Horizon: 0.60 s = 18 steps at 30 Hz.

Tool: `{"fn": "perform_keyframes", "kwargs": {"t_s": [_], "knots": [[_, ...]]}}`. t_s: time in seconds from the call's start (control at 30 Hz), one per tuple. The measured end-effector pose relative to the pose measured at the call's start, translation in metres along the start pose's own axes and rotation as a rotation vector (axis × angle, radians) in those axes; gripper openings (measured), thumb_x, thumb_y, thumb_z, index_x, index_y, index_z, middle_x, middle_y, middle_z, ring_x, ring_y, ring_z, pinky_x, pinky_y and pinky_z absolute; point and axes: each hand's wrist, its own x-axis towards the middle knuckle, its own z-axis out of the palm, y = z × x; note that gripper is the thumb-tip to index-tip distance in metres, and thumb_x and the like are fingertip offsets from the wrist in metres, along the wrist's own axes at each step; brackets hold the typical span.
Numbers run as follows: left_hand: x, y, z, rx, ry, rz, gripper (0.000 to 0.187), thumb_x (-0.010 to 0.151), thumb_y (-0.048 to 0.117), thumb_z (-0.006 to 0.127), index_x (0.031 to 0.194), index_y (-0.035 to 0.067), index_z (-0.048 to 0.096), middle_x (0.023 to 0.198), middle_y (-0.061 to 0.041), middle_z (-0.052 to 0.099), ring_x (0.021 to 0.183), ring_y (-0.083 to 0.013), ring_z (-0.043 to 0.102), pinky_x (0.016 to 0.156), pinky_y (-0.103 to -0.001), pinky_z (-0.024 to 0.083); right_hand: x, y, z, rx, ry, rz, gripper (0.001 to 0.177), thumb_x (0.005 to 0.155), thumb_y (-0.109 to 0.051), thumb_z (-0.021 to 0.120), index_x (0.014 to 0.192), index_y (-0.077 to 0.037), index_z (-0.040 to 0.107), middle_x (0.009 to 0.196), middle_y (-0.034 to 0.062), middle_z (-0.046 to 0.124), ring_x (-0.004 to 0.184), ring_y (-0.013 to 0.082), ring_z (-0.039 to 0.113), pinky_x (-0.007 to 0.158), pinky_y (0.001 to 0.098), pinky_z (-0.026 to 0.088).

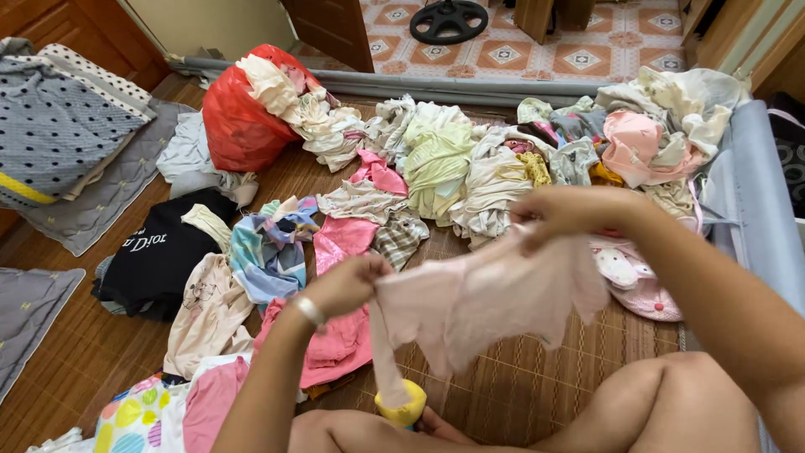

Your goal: Folding and sorting a pile of baby clothes on a floor mat.

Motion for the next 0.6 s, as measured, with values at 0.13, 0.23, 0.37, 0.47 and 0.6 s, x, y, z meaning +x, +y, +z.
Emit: {"fn": "perform_keyframes", "kwargs": {"t_s": [0.13, 0.23, 0.37, 0.47, 0.6], "knots": [[0.053, -0.057, -0.002, 0.488, 0.491, -0.368, 0.029, 0.09, 0.004, 0.055, 0.115, 0.01, 0.067, 0.093, -0.015, 0.071, 0.089, -0.0314, 0.068, 0.077, -0.045, 0.054, 0.106, 0.053, 0.048, -0.187, 0.133, 0.121, 0.035, 0.08, -0.025, 0.087, 0.102, -0.004, 0.069, 0.094, 0.0094, 0.069, 0.085, 0.0254, 0.061, 0.078, 0.0402, 0.051], [0.076, -0.121, 0.029, 0.686, 0.813, -0.374, 0.035, 0.085, 0.011, 0.061, 0.12, 0.011, 0.06, 0.108, -0.023, 0.066, 0.096, -0.0427, 0.065, 0.08, -0.054, 0.052, 0.15, 0.077, 0.118, -0.376, 0.433, 0.124, 0.033, 0.083, -0.015, 0.079, 0.114, -0.009, 0.067, 0.108, 0.0119, 0.067, 0.098, 0.0289, 0.063, 0.086, 0.0443, 0.051], [0.051, -0.173, 0.112, 0.597, 0.822, -0.358, 0.041, 0.085, 0.025, 0.066, 0.121, 0.008, 0.059, 0.12, -0.021, 0.063, 0.11, -0.0418, 0.06, 0.094, -0.054, 0.049, 0.121, 0.066, 0.218, -0.306, 0.748, -0.145, 0.05, 0.069, -0.02, 0.081, 0.113, -0.003, 0.064, 0.128, 0.0239, 0.057, 0.119, 0.0406, 0.051, 0.1, 0.0551, 0.039], [0.026, -0.214, 0.159, 0.602, 0.892, -0.45, 0.062, 0.075, 0.037, 0.077, 0.122, 0.001, 0.057, 0.121, -0.023, 0.059, 0.113, -0.0431, 0.054, 0.096, -0.054, 0.045, 0.093, 0.102, 0.27, 0.163, 0.861, 0.202, 0.047, 0.079, -0.023, 0.077, 0.122, -0.008, 0.062, 0.126, 0.0167, 0.06, 0.12, 0.0337, 0.055, 0.106, 0.0488, 0.042], [0.027, -0.203, 0.149, 0.667, 0.851, -0.676, 0.055, 0.084, 0.05, 0.071, 0.119, 0.009, 0.061, 0.122, -0.017, 0.061, 0.117, -0.039, 0.056, 0.096, -0.052, 0.049, 0.067, 0.188, 0.304, 0.011, 1.079, 0.67, 0.058, 0.089, -0.035, 0.075, 0.135, -0.003, 0.058, 0.134, 0.0239, 0.053, 0.125, 0.0397, 0.05, 0.11, 0.0542, 0.032]]}}
